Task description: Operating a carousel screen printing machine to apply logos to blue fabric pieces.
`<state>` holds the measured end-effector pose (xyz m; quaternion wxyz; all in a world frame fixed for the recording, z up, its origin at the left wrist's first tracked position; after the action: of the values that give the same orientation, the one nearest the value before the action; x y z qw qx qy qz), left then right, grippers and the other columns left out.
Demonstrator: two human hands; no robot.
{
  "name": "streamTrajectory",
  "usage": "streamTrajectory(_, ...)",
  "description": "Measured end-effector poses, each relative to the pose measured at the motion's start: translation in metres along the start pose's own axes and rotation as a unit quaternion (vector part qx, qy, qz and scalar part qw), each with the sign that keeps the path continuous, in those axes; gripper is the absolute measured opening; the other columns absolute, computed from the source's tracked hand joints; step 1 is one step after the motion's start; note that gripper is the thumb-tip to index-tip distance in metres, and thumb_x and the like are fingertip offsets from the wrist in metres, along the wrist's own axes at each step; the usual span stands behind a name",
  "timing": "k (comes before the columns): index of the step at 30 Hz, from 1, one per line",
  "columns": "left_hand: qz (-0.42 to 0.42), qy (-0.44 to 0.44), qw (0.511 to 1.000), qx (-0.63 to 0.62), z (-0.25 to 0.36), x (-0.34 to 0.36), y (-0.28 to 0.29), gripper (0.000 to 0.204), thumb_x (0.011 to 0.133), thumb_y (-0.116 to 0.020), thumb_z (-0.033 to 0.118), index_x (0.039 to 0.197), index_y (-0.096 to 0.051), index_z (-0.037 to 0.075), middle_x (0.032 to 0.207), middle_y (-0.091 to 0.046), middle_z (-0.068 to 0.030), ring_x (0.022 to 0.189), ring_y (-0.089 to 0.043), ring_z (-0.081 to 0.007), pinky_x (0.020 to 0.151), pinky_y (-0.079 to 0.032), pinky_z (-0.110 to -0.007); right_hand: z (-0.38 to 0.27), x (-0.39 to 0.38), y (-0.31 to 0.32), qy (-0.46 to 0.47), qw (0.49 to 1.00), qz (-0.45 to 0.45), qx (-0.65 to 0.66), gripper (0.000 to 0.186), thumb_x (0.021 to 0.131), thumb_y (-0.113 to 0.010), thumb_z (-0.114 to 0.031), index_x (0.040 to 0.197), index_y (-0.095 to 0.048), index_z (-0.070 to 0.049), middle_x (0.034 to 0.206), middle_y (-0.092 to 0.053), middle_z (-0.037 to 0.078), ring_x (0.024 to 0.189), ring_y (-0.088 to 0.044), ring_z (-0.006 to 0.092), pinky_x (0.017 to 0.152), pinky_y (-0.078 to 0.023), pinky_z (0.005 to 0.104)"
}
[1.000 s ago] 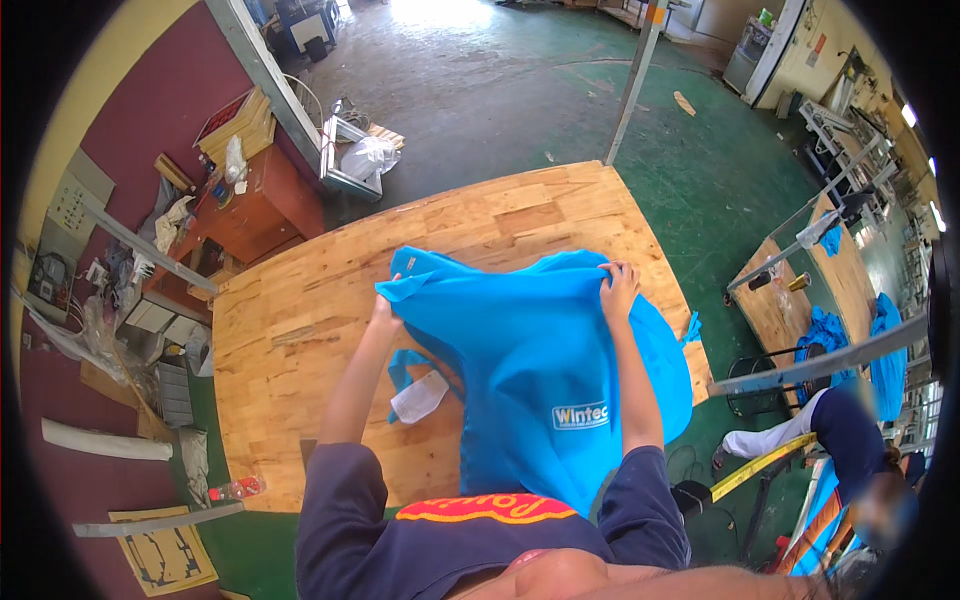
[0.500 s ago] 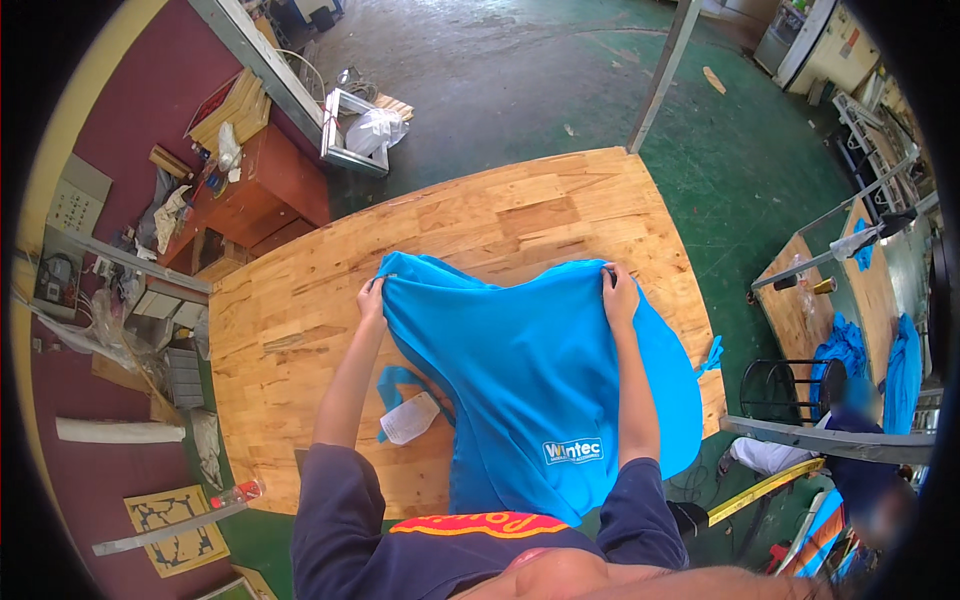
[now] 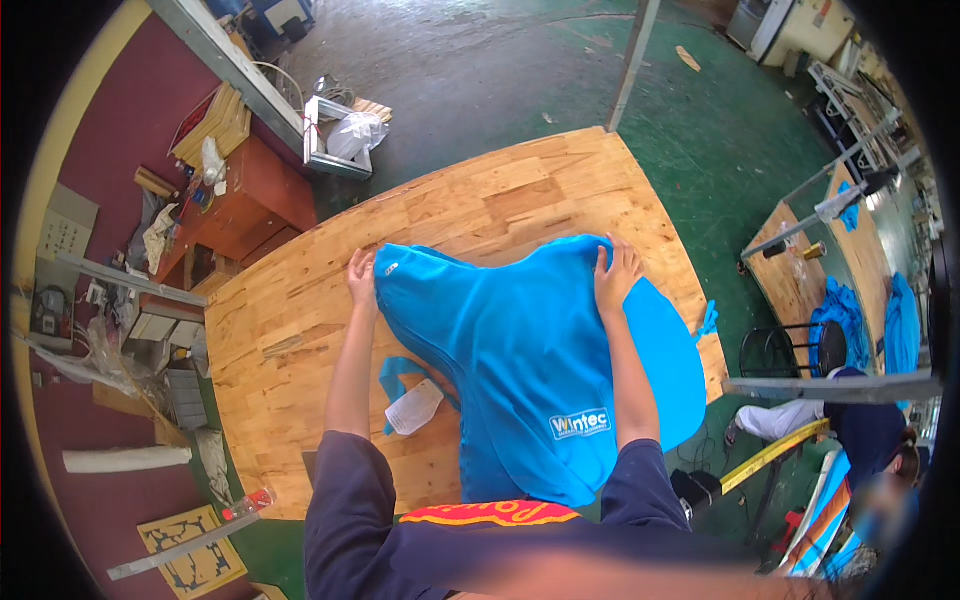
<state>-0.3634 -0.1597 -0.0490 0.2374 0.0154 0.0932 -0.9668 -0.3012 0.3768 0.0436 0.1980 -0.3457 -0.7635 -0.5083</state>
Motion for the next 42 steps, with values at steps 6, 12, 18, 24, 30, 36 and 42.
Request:
streamTrajectory(6, -0.086, -0.252, 0.897, 0.352, 0.046, -0.077, -0.068, 0.039, 0.090, -0.056, 0.005, 0.129, -0.054, 0.009, 0.136, -0.049, -0.0139, 0.128, -0.045, -0.0300, 0.099, -0.043, -0.041, -0.053, -0.105, 0.130, 0.065, 0.977, -0.124, 0.161, 0.017, 0.081, -0.070, -0.013, 0.095, -0.062, -0.014, 0.090, -0.066, 0.005, 0.080, -0.059, 0.0275, 0.069, -0.040, 0.0405)
streamTrajectory(12, -0.266, -0.323, 0.783, 0.460, 0.026, -0.123, -0.055, 0.037, 0.094, -0.055, 0.020, 0.130, -0.056, 0.015, 0.143, -0.044, -0.0115, 0.133, -0.039, -0.0339, 0.110, -0.029, -0.047, -0.121, -0.311, 0.231, -0.020, 0.936, -0.343, 0.082, 0.021, 0.076, -0.074, -0.023, 0.089, -0.060, -0.013, 0.085, -0.060, 0.003, 0.081, -0.058, 0.0262, 0.064, -0.042, 0.0386)
streamTrajectory(18, -0.284, -0.229, 0.745, 0.559, -0.003, -0.083, -0.059, 0.047, 0.097, -0.048, 0.037, 0.142, -0.044, 0.022, 0.156, -0.026, -0.0055, 0.141, -0.027, -0.0340, 0.112, -0.021, -0.056, -0.107, -0.365, 0.260, -0.066, 0.959, -0.258, -0.098, 0.022, 0.079, -0.069, -0.020, 0.096, -0.057, -0.012, 0.097, -0.056, 0.003, 0.091, -0.055, 0.0253, 0.072, -0.045, 0.0400)
streamTrajectory(24, -0.331, -0.168, 0.696, 0.615, 0.001, -0.057, -0.052, 0.056, 0.096, -0.045, 0.044, 0.148, -0.032, 0.026, 0.158, -0.021, 0.0043, 0.143, -0.022, -0.0344, 0.112, -0.021, -0.058, -0.127, -0.357, 0.270, -0.054, 0.971, -0.228, -0.053, 0.014, 0.086, -0.060, -0.009, 0.098, -0.055, -0.009, 0.090, -0.060, 0.006, 0.085, -0.057, 0.0283, 0.071, -0.045, 0.0420)
streamTrajectory(30, -0.299, -0.178, 0.638, 0.687, 0.011, -0.071, -0.077, 0.058, 0.096, -0.046, 0.043, 0.146, -0.036, 0.016, 0.158, -0.017, -0.0077, 0.144, -0.016, -0.0368, 0.113, -0.016, -0.060, -0.185, -0.392, 0.268, -0.114, 0.915, -0.371, 0.112, 0.013, 0.087, -0.052, -0.008, 0.100, -0.055, -0.010, 0.085, -0.065, 0.011, 0.082, -0.062, 0.0339, 0.069, -0.047, 0.0450)
streamTrajectory(36, -0.289, -0.422, 0.610, 0.605, 0.042, -0.146, -0.142, 0.047, 0.094, -0.051, 0.034, 0.134, -0.050, 0.010, 0.153, -0.025, -0.0192, 0.141, -0.023, -0.0390, 0.110, -0.019, -0.060, -0.165, -0.361, 0.260, -0.103, 0.893, -0.406, 0.163, 0.020, 0.089, -0.060, -0.023, 0.107, -0.062, -0.013, 0.098, -0.067, 0.009, 0.087, -0.064, 0.0312, 0.073, -0.050, 0.0417)
streamTrajectory(42, -0.452, -0.492, 0.617, 0.418, 0.057, -0.253, -0.263, 0.035, 0.091, -0.055, 0.023, 0.125, -0.058, 0.012, 0.150, -0.033, -0.0160, 0.135, -0.034, -0.0364, 0.110, -0.029, -0.048, 0.046, -0.278, 0.305, -0.311, 0.949, 0.018, 0.053, 0.013, 0.089, -0.060, -0.015, 0.100, -0.063, -0.008, 0.089, -0.062, 0.009, 0.087, -0.061, 0.0269, 0.079, -0.048, 0.0385)
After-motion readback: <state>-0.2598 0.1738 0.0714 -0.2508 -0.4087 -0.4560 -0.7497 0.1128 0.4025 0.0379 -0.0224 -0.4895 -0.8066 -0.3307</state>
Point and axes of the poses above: each hand's wrist, its own x-axis towards the middle knuckle, its own y-axis out of the back of the hand, z = x × y, the point moved 7 cm from there along x, towards the middle knuckle
